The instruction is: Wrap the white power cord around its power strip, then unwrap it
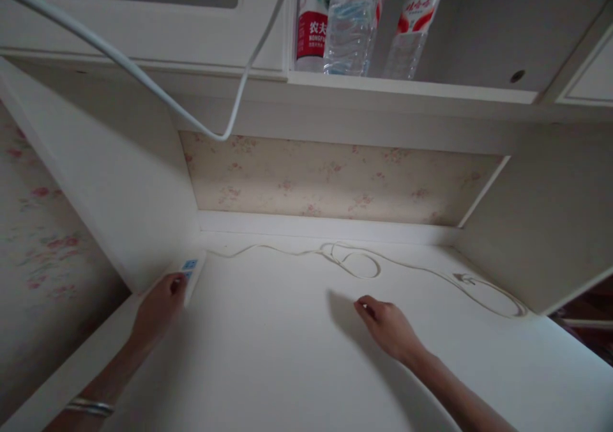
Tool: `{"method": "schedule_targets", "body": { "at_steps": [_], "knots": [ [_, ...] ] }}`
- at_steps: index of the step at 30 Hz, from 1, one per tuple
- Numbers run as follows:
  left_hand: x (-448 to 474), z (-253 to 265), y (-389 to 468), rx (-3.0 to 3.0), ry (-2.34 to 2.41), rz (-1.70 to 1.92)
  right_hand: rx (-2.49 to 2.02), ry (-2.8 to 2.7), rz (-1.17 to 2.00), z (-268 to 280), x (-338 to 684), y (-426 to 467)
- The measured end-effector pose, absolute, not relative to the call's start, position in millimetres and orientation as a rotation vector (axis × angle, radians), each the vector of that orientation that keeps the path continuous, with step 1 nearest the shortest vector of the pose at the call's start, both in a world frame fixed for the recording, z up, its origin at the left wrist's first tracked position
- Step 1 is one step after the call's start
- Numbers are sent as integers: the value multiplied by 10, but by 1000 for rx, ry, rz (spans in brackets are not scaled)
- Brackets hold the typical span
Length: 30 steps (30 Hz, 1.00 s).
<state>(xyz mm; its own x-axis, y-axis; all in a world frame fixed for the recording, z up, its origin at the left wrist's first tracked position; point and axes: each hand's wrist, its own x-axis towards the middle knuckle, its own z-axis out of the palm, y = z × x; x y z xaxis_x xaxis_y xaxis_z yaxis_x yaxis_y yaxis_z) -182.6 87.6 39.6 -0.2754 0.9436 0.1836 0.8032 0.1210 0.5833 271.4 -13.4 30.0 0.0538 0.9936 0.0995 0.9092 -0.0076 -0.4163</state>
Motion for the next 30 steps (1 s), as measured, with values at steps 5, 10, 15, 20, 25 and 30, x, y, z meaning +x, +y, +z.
{"method": "schedule_targets", "body": {
  "at_steps": [5,10,15,20,25,30],
  "knots": [
    [-886,255,584,1892,1540,834,-1686,-1656,749,145,1891,-194],
    [-103,80,363,1720,1146,841,-1502,-1399,976,-93,1390,-80],
    [9,-67,329,1669,1106,840,-1450,-1423,972,-177,1406,-78],
    [-51,-97,312,1646,1106,824,-1424,-1456,1023,-179,1450,-101],
    [-62,-133,319,1651,1135,856,-1410,-1509,1000,-164,1389,-120],
    [-77,-117,308,1653,1145,879,-1412,-1518,989,-126,1390,-142]
  ]
}}
